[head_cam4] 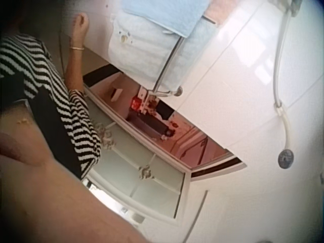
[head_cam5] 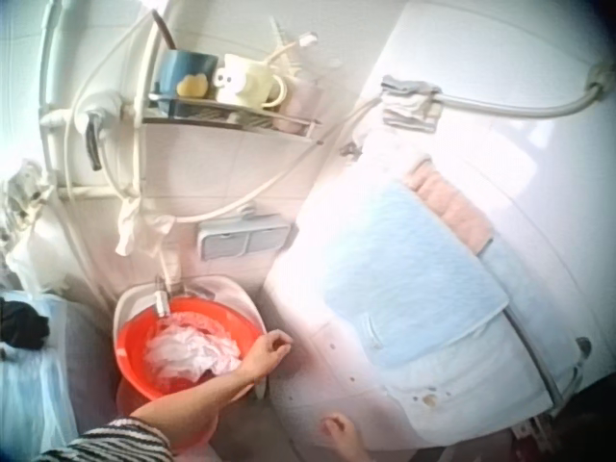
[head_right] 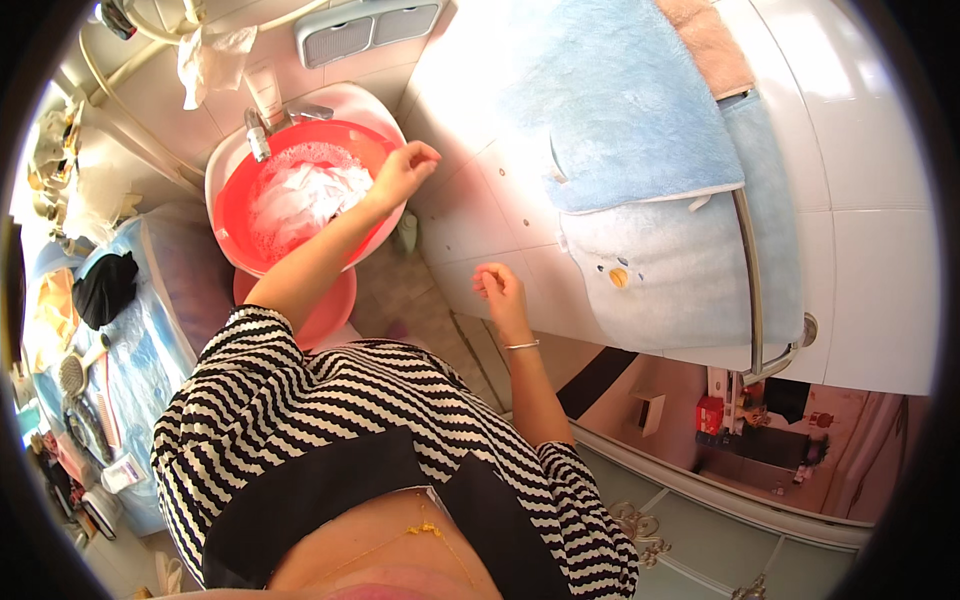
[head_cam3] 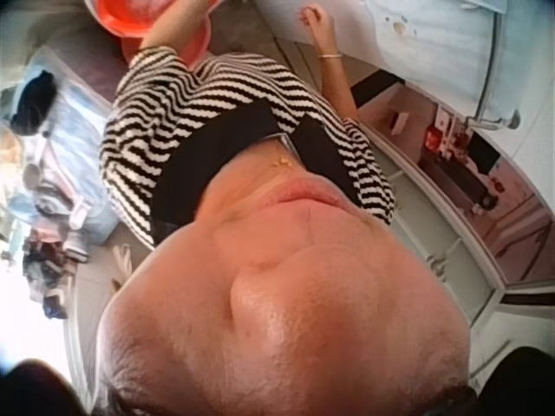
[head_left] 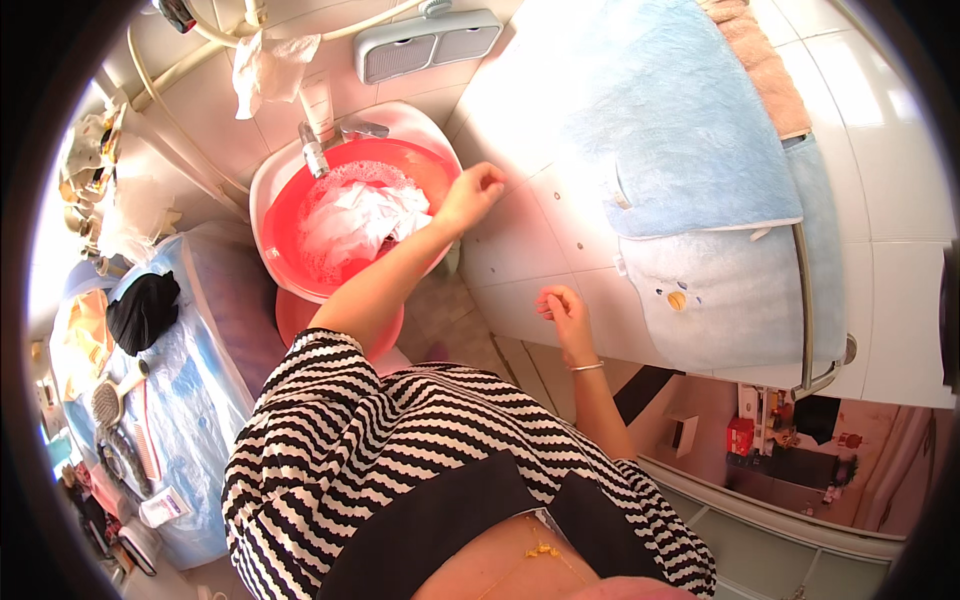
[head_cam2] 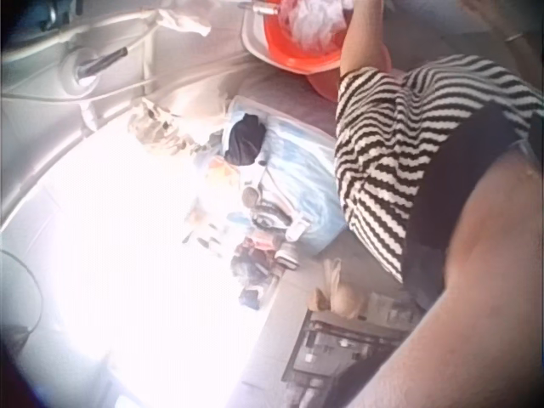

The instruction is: The person pours soapy water from a basin into a toilet, rinses the basin, and washes a towel, a white shirt, and a black garment by hand with water, hanging the towel on a rack.

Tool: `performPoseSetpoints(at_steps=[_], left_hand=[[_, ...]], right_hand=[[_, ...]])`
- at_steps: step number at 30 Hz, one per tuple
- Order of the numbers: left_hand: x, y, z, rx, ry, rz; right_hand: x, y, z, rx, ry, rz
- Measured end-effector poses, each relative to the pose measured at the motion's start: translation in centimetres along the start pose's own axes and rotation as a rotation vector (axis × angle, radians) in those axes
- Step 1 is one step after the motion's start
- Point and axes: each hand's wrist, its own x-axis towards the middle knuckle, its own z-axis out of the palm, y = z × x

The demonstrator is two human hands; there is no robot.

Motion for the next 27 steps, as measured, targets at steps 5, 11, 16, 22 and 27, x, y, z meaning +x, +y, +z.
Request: performPoseSetpoints(at_steps=[5,11,16,22,27], left_hand=[[-4.4,3.6,5.9,0.188,-0.105,0.214],[-6.4,4.6,10.5,0.269,-0.265,0.180],[-8.2,3.1,11.4,0.332,-0.420,0.112],[-11.0,1.9,11.6,0.392,-0.423,-0.049],[-13.1,1.8,11.5,0.367,-0.416,-0.114]], right_hand=[[1.9,-6.2,-2.1,0.022,0.071,-0.378],[3.4,-13.1,-4.3,0.321,0.053,-0.486],[4.5,-8.8,-5.1,0.328,-0.040,-0.303],[5.3,-6.9,-5.4,0.422,-0.099,-0.246],[5.5,-5.0,-4.9,0.475,-0.150,-0.176]])
